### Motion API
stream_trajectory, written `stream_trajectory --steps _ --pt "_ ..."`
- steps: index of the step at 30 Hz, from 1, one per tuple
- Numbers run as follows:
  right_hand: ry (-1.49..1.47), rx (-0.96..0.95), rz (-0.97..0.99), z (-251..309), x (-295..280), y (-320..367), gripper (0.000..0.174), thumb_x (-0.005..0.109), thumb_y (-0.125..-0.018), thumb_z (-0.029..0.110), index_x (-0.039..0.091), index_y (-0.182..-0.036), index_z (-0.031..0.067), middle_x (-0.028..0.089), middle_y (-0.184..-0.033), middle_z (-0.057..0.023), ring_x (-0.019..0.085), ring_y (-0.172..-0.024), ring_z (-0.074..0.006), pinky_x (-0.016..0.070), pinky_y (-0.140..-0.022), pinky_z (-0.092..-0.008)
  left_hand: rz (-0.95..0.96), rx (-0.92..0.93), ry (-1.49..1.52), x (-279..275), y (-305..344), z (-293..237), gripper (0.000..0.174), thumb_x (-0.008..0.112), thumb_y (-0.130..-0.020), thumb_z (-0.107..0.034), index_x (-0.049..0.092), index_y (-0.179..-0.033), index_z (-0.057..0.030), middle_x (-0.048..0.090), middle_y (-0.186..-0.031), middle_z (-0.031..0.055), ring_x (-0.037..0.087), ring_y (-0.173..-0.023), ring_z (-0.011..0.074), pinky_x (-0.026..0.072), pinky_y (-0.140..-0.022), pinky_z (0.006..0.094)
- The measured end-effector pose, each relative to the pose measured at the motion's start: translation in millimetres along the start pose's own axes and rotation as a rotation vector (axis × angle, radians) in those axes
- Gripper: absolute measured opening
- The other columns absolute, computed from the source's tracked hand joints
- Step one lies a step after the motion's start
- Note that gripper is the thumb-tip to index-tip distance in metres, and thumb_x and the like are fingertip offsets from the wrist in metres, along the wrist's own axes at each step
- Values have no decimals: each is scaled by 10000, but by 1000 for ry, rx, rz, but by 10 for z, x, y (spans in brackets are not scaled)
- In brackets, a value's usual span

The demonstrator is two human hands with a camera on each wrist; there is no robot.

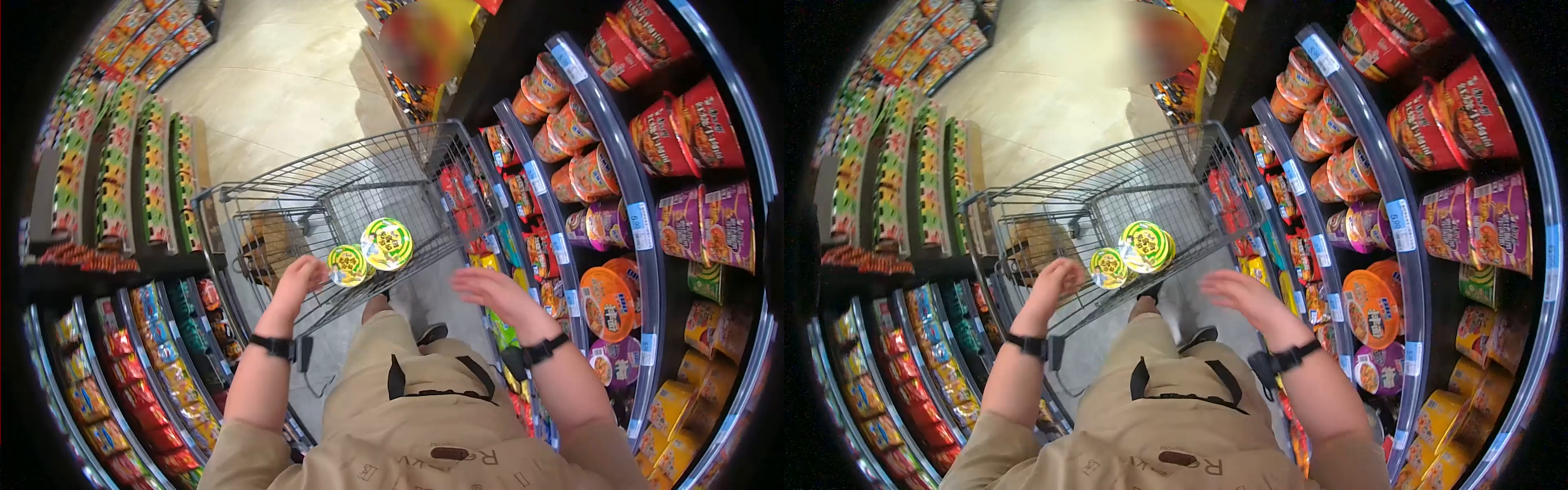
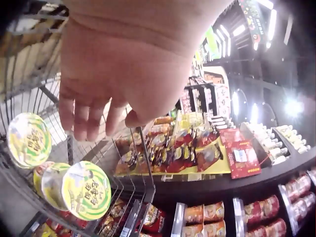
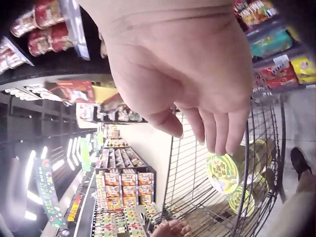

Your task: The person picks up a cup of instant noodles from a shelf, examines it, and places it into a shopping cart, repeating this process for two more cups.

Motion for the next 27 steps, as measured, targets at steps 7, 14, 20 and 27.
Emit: stream_trajectory --steps 7,14,20,27 --pt "-74 170 -344 -324 529 -1368 541 586 -1028 210 477 -1508 -15 572 -1484 -177 549 -1378 -276 384 -1188 -434 -50 76 -662 425 -1568 538 513 590 -986 -247 577 -1440 -8 668 -1352 204 632 -1258 317 504 -1042 385" --pt "37 38 -326 -574 618 -1789 493 572 -941 135 547 -1397 -52 668 -1294 -178 616 -1211 -260 457 -1044 -384 285 -97 -450 689 -1387 488 545 621 -956 -214 579 -1452 8 700 -1275 140 647 -1163 244 504 -951 327" --pt "16 238 -199 -438 527 -1025 426 557 -1039 339 554 -1345 43 675 -1177 -135 683 -1035 -197 562 -902 -343 431 208 -789 1040 -449 -685 642 585 -925 -126 461 -1542 4 657 -1377 246 641 -1267 380 482 -1083 394" --pt "-253 61 -252 -215 203 292 375 459 -1123 388 587 -1225 50 715 -1010 -108 720 -839 -204 597 -744 -335 876 545 -793 1996 543 -1498 1010 585 -793 60 136 -1685 -95 401 -1647 211 378 -1534 332 296 -1242 375"
Point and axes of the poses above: each hand's wrist, its own y-axis away from the middle knuckle, its own x-axis out of the palm, z = x × y, the point moved 6 cm from there along -y, towards the middle knuckle
